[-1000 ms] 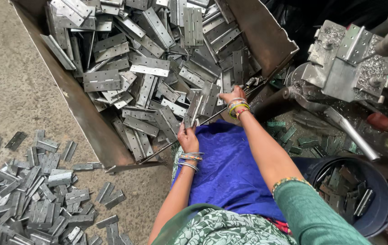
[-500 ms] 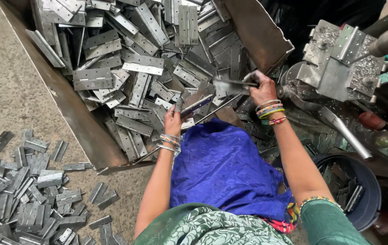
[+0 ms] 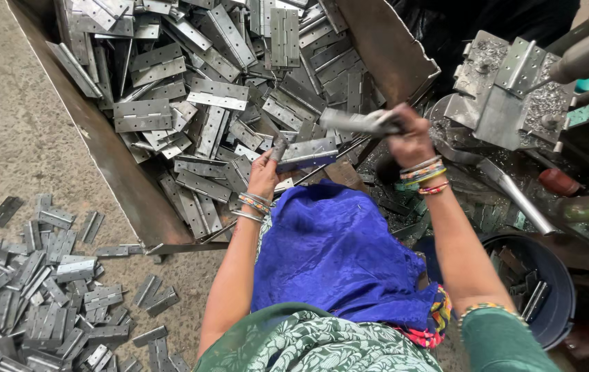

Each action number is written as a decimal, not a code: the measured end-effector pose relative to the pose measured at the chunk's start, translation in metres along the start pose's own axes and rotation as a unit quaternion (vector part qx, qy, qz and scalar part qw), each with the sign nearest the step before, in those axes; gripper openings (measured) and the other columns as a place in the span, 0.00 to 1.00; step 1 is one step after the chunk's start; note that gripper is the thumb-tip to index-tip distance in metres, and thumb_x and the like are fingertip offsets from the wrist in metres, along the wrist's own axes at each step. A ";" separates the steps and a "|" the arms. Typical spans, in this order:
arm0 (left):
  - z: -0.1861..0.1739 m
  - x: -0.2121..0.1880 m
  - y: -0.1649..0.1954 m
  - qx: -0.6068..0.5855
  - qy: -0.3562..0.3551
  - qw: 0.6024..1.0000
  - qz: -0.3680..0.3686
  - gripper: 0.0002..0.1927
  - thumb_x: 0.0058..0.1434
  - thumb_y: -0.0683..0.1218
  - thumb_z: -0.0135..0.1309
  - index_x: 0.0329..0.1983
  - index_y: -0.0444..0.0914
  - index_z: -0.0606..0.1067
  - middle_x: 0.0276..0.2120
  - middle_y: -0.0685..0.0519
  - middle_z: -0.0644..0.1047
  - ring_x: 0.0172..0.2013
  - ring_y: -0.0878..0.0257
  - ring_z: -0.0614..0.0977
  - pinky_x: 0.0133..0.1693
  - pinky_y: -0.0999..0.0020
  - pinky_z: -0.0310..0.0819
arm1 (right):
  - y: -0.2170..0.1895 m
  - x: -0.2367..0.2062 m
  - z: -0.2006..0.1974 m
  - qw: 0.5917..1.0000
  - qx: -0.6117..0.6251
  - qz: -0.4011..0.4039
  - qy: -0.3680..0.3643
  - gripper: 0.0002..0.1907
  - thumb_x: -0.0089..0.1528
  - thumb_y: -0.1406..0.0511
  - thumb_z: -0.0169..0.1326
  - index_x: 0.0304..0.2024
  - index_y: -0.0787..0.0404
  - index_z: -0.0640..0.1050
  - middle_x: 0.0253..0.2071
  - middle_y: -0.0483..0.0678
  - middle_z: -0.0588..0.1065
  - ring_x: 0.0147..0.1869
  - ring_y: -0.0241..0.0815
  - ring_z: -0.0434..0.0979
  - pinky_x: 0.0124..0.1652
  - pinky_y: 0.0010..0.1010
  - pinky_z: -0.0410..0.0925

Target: The person repeatedly picks metal hinge pieces from a bin, places them into a press machine, and operates the lever to process them. Processed pieces are dropped into a bucket below. The person occasionally inspects pieces and adjusts their position on the lap cloth.

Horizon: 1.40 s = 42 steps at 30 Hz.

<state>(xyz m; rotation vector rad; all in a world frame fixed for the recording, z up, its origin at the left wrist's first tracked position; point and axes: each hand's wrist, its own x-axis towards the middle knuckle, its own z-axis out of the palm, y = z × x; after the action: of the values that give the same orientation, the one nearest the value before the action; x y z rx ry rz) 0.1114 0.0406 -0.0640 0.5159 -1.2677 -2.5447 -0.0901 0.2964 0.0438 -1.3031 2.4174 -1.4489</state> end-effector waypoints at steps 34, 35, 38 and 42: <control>0.062 -0.039 -0.012 0.298 0.165 0.912 0.228 0.11 0.74 0.43 0.45 0.48 0.32 0.76 0.32 0.53 0.77 0.33 0.70 0.74 0.36 0.70 0.70 | -0.093 -0.052 0.013 0.987 -0.133 0.030 0.084 0.09 0.57 0.75 0.55 0.41 0.66 0.75 0.39 0.57 0.80 0.43 0.53 0.84 0.42 0.35 0.74; 0.069 -0.044 -0.011 0.300 0.160 0.904 0.259 0.11 0.73 0.43 0.45 0.48 0.32 0.75 0.33 0.53 0.79 0.34 0.70 0.76 0.37 0.69 0.72 | -0.091 -0.053 0.016 0.987 -0.127 0.045 0.087 0.10 0.57 0.74 0.56 0.42 0.67 0.75 0.38 0.58 0.80 0.43 0.52 0.84 0.42 0.35 0.74; 0.088 -0.057 -0.011 0.336 0.232 0.897 0.170 0.11 0.74 0.43 0.47 0.48 0.32 0.76 0.25 0.46 0.73 0.27 0.64 0.69 0.30 0.65 0.65 | -0.081 -0.056 0.022 0.984 -0.104 0.143 0.034 0.14 0.56 0.69 0.59 0.44 0.65 0.77 0.37 0.57 0.81 0.38 0.51 0.84 0.41 0.37 0.74; 0.099 -0.066 -0.012 0.332 0.217 0.885 0.243 0.11 0.72 0.42 0.48 0.52 0.32 0.75 0.27 0.47 0.76 0.27 0.64 0.73 0.32 0.65 0.69 | -0.071 -0.065 0.036 0.982 -0.094 0.166 0.005 0.15 0.59 0.66 0.61 0.47 0.66 0.79 0.37 0.60 0.81 0.40 0.55 0.84 0.43 0.41 0.74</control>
<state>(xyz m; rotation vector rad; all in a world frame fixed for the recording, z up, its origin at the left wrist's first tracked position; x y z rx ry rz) 0.1290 0.1426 -0.0052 0.7293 -1.7823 -1.4445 0.0121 0.2994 0.0526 -0.8570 2.6692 -1.1668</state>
